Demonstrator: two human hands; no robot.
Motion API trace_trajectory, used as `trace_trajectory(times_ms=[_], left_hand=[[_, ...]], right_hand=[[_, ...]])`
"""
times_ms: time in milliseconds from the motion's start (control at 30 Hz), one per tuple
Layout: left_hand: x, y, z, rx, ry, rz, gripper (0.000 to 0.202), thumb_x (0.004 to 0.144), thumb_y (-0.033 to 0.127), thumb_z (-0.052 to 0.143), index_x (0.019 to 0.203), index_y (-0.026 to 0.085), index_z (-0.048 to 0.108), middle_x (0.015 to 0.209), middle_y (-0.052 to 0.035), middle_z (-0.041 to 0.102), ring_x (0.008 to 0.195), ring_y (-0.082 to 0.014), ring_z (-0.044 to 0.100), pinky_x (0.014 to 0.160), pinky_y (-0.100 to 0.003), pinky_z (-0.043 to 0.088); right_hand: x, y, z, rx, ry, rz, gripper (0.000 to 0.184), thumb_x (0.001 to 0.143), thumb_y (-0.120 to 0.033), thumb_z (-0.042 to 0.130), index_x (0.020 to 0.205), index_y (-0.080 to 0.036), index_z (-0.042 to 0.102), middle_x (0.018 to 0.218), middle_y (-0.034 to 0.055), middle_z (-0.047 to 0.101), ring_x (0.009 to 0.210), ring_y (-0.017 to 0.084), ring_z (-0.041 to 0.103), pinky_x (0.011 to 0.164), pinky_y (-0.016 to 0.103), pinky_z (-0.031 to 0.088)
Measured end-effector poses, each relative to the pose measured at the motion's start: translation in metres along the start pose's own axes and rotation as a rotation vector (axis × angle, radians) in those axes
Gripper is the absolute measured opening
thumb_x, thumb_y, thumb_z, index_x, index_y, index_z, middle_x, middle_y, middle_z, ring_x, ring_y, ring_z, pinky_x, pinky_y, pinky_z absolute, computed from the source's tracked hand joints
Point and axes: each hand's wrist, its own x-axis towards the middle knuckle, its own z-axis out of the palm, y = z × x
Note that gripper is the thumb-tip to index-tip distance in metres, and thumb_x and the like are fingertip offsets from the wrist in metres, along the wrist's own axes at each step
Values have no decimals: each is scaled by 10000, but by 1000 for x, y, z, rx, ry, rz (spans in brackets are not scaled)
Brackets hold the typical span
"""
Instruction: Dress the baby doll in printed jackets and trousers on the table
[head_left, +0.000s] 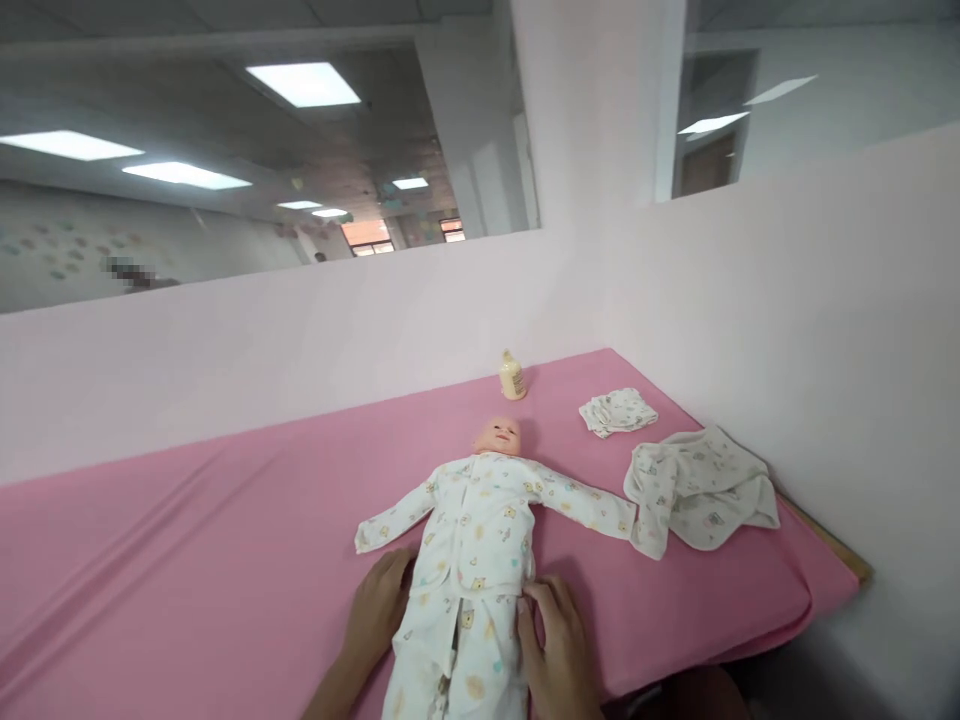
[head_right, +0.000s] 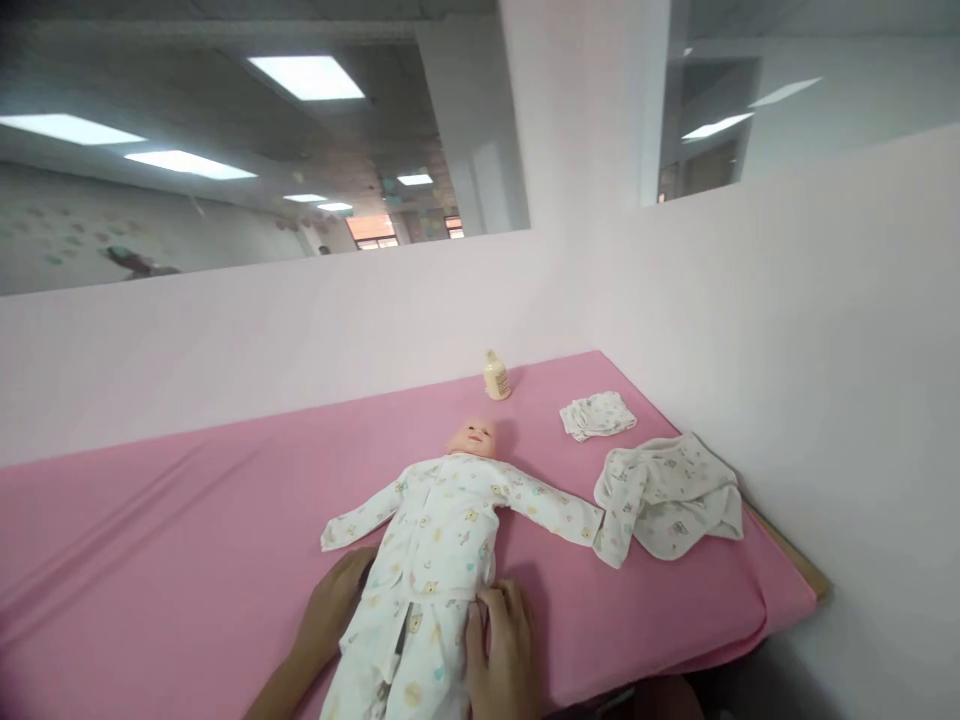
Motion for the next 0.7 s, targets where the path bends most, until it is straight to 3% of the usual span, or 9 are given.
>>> trace_trajectory(times_ms=[133, 367, 700], left_hand=[[-2, 4, 5, 24, -8, 14, 277, 804, 303, 439, 910, 202, 674, 967, -88, 713, 933, -279, 636, 807, -369, 482], [-9, 13, 10, 123, 13, 34, 262, 866, 269, 423, 919, 154, 652, 923, -109, 686, 900, -266, 607, 767, -353, 441], [-14, 15, 11, 161, 10, 80, 190, 886, 190, 424, 885, 160, 611, 896, -88, 662, 842, -235, 575, 730, -325, 391]], right_hand=[[1, 1, -8, 61, -59, 56, 201, 966, -316, 422, 915, -267, 609, 908, 71, 643, 856, 229, 622, 753, 359, 531], [-3, 3, -22, 118, -170, 195, 276, 939, -436, 485, 985, -232, 666, 1039, 76, 655, 982, 219, 616, 866, 340, 511], [-2, 7, -24, 132, -127, 353, 424, 882, -559, 483, 1075, -207, 620, 1167, 99, 623, 1106, 267, 571, 952, 406, 465]])
